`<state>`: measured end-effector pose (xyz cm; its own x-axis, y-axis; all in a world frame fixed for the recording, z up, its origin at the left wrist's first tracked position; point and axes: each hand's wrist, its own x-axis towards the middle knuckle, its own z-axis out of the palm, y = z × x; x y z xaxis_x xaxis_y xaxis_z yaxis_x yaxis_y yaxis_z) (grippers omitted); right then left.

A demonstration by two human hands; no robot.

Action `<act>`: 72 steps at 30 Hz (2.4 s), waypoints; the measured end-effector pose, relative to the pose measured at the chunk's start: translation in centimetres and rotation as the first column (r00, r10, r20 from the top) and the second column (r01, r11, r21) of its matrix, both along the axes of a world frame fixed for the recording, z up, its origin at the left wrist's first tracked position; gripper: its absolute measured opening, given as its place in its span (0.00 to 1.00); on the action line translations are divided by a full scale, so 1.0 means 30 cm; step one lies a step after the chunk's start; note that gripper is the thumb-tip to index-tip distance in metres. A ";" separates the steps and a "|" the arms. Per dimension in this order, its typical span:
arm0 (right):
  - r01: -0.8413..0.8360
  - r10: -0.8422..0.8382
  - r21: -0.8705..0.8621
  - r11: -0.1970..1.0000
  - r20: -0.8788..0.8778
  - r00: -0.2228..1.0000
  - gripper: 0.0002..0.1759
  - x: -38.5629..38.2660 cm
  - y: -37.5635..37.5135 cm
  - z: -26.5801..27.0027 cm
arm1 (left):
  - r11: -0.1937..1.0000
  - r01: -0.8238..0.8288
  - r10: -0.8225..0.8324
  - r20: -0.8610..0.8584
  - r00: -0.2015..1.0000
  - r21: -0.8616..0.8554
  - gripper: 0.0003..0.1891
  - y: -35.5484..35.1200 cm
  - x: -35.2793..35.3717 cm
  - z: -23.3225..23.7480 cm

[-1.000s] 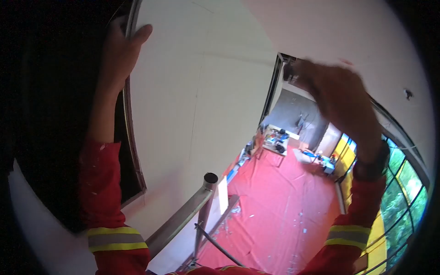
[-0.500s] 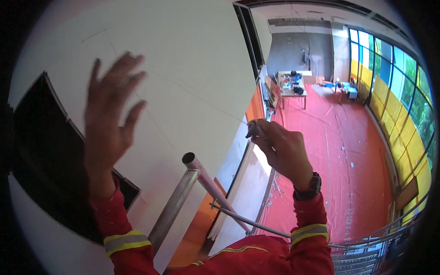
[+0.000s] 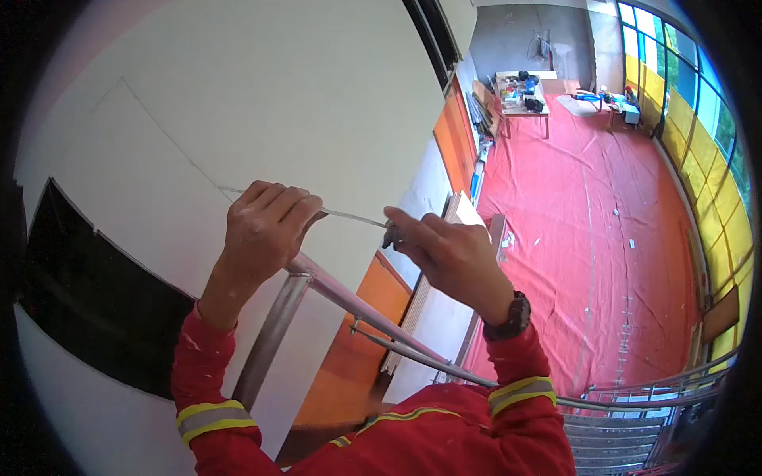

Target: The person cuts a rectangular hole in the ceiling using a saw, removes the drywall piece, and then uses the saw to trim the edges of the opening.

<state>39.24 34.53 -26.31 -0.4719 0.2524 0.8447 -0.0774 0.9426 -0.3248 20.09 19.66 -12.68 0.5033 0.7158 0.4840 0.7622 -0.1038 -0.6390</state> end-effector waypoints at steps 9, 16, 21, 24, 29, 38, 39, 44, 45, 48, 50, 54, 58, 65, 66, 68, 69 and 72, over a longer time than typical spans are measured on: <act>-0.221 0.228 -0.067 0.973 0.137 0.964 0.33 0.002 -0.052 -0.153 | 0.992 -0.057 0.079 0.209 0.975 -0.110 0.08 0.069 -0.012 -0.143; -0.166 0.196 -0.131 0.977 0.269 0.943 0.32 0.042 0.005 -0.195 | 0.933 -0.002 0.073 0.182 0.981 -0.361 0.09 0.072 -0.029 -0.155; -0.118 0.179 -0.305 0.945 0.183 0.967 0.23 0.071 -0.009 -0.221 | 0.942 -0.014 0.083 0.193 0.978 -0.336 0.12 0.075 0.027 -0.150; -0.085 0.152 -0.337 0.938 0.177 0.972 0.22 0.082 -0.018 -0.227 | 0.927 0.001 0.080 0.199 0.977 -0.375 0.13 0.085 0.016 -0.170; -0.121 0.192 -0.360 0.925 0.169 0.967 0.27 0.104 -0.004 -0.260 | 0.818 -0.066 0.105 0.037 0.994 -0.572 0.10 0.123 0.064 -0.197; -0.129 0.173 -0.281 0.951 0.137 0.975 0.08 0.266 -0.070 -0.380 | 0.679 0.142 -0.037 0.159 0.987 -0.720 0.12 0.190 0.280 -0.340; -0.134 0.183 -0.293 0.947 0.147 0.972 0.08 0.292 -0.062 -0.382 | 0.661 0.171 -0.067 0.169 0.983 -0.731 0.11 0.221 0.284 -0.342; -0.119 0.166 -0.262 0.958 0.168 0.972 0.07 0.345 -0.132 -0.432 | 0.556 0.348 -0.161 0.314 0.936 -0.755 0.08 0.226 0.307 -0.382; -0.085 0.138 -0.271 0.959 0.184 0.973 0.08 0.352 -0.140 -0.430 | 0.561 0.350 -0.168 0.310 0.936 -0.751 0.06 0.221 0.321 -0.377; 0.010 0.055 -0.294 0.956 0.214 0.975 0.11 0.345 -0.160 -0.427 | 0.646 0.353 -0.184 0.310 0.933 -0.677 0.04 0.207 0.319 -0.352; 0.047 0.013 -0.326 0.944 0.181 0.983 0.12 0.335 -0.176 -0.434 | 0.700 0.339 -0.212 0.271 0.939 -0.628 0.03 0.190 0.307 -0.314; 0.051 -0.005 -0.401 0.915 0.115 0.993 0.12 0.306 -0.228 -0.434 | 0.740 0.293 -0.200 0.218 0.955 -0.605 0.04 0.141 0.263 -0.256; 0.103 -0.053 -0.426 0.899 0.126 0.991 0.12 0.298 -0.277 -0.409 | 0.756 0.231 -0.150 0.182 0.972 -0.612 0.05 0.111 0.182 -0.262; 0.266 -0.156 -0.440 0.858 0.271 0.950 0.14 0.285 -0.350 -0.451 | 0.746 0.376 -0.307 0.217 0.927 -0.550 0.08 0.107 0.213 -0.299; 0.285 -0.190 -0.428 0.858 0.252 0.949 0.14 0.297 -0.367 -0.449 | 0.738 0.389 -0.328 0.210 0.921 -0.552 0.08 0.102 0.227 -0.299; 0.341 -0.285 -0.403 0.849 0.193 0.939 0.13 0.298 -0.407 -0.446 | 0.737 0.417 -0.345 0.235 0.909 -0.531 0.09 0.095 0.249 -0.305; 0.380 -0.348 -0.385 0.841 0.154 0.925 0.13 0.291 -0.423 -0.432 | 0.740 0.432 -0.353 0.249 0.902 -0.516 0.09 0.093 0.262 -0.309; 0.430 -0.428 -0.297 0.853 0.075 0.901 0.11 0.269 -0.425 -0.417 | 0.742 0.437 -0.371 0.232 0.899 -0.509 0.08 0.049 0.321 -0.336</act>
<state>47.29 21.79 -38.83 -0.2629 0.6701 0.6942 0.3149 0.7397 -0.5947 29.72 21.14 -22.76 0.7733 0.6151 0.1540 0.6297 -0.7166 -0.3000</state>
